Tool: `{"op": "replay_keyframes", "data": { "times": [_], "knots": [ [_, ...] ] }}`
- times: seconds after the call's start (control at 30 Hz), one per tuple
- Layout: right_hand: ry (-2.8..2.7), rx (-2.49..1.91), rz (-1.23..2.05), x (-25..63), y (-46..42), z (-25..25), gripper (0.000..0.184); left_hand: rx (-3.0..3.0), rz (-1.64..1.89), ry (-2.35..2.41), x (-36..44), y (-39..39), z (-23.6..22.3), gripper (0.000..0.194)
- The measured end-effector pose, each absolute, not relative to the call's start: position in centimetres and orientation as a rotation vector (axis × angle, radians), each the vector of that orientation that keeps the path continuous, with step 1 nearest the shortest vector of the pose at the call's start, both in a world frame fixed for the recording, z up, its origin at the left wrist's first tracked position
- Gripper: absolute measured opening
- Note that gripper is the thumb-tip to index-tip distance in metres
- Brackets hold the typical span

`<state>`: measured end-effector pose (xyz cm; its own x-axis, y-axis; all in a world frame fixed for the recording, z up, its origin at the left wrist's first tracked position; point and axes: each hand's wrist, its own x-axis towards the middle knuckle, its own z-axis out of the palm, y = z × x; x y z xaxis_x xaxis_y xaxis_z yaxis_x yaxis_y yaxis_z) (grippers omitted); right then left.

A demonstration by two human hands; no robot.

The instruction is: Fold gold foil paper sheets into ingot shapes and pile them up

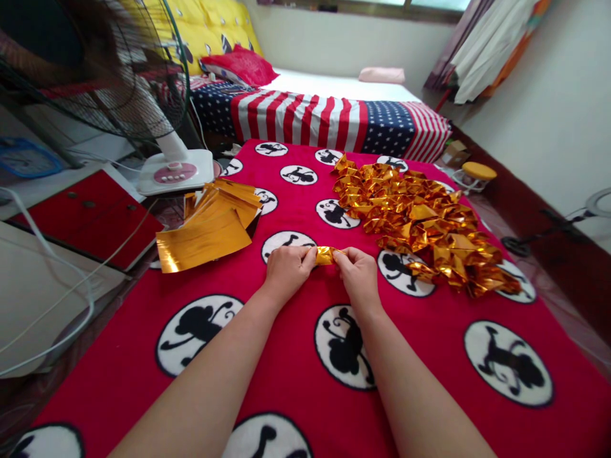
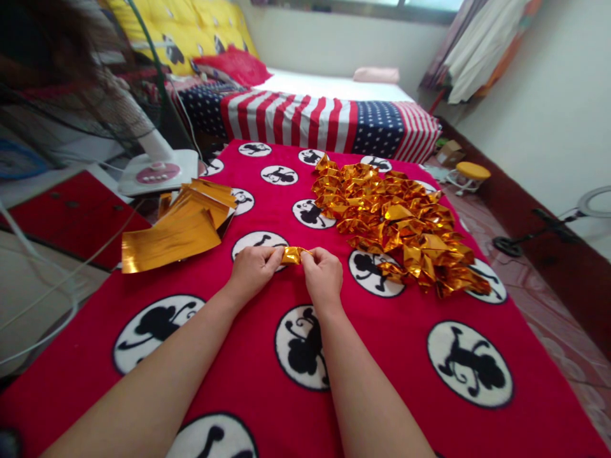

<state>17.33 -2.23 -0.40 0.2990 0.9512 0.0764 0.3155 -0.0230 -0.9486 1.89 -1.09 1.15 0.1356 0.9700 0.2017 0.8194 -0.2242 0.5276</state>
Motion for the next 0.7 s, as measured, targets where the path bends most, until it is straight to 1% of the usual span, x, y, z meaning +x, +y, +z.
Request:
{"op": "replay_keyframes", "data": {
  "times": [0.33, 0.5, 0.7],
  "knots": [
    [-1.025, -1.401, 0.912, 16.73, -2.66, 0.13, 0.026, 2.178, 0.719, 1.7, 2.13, -1.12, 1.34, 0.046],
    [-1.042, -1.402, 0.889, 16.71, -2.67, 0.07, 0.03, 2.185, 0.708, 1.704, 2.09, -1.22, 1.26, 0.047],
    [-0.971, -1.324, 0.961, 16.62, -2.83, 0.35, 0.032, 2.135, 0.735, 1.7, 2.12, -1.12, 1.19, 0.047]
  ]
}}
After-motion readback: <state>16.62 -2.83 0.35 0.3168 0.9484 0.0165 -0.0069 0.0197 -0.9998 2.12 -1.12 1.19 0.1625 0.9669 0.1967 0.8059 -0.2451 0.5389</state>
